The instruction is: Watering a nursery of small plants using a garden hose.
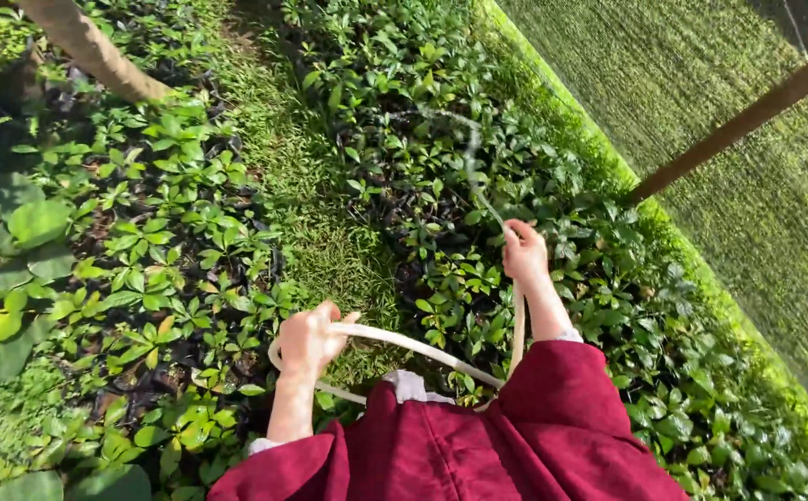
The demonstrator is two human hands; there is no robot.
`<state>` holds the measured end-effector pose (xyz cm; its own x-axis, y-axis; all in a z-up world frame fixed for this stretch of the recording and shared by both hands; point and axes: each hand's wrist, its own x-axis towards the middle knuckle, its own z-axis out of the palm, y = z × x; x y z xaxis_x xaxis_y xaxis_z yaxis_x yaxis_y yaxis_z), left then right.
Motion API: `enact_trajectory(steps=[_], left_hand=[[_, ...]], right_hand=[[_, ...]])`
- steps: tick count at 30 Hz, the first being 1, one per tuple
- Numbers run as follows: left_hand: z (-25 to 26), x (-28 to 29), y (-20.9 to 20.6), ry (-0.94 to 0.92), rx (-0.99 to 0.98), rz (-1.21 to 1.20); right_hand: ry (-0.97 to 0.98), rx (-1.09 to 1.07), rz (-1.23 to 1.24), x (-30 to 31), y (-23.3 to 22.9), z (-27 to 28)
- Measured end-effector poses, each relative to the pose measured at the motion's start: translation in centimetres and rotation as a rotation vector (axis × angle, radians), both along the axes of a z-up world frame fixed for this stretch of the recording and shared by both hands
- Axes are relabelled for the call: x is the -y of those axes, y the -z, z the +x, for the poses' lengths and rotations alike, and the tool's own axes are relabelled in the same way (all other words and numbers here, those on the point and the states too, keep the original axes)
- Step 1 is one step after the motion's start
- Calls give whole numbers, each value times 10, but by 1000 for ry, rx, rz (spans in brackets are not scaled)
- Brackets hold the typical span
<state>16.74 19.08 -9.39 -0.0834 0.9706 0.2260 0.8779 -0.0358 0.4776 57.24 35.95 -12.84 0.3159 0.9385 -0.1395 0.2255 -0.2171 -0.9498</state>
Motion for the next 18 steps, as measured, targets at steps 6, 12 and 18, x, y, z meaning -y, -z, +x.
enact_trajectory(steps=[6,12,18], left_hand=[[9,0,14,28,90,-29],[9,9,28,-14,124,-151],[11,19,29,-34,73,-224]], right_hand=[[8,-118,-46,-5,-23,-27],[6,-115,-75,-2,-25,-36],[61,-146,-38,2,-42,-44]])
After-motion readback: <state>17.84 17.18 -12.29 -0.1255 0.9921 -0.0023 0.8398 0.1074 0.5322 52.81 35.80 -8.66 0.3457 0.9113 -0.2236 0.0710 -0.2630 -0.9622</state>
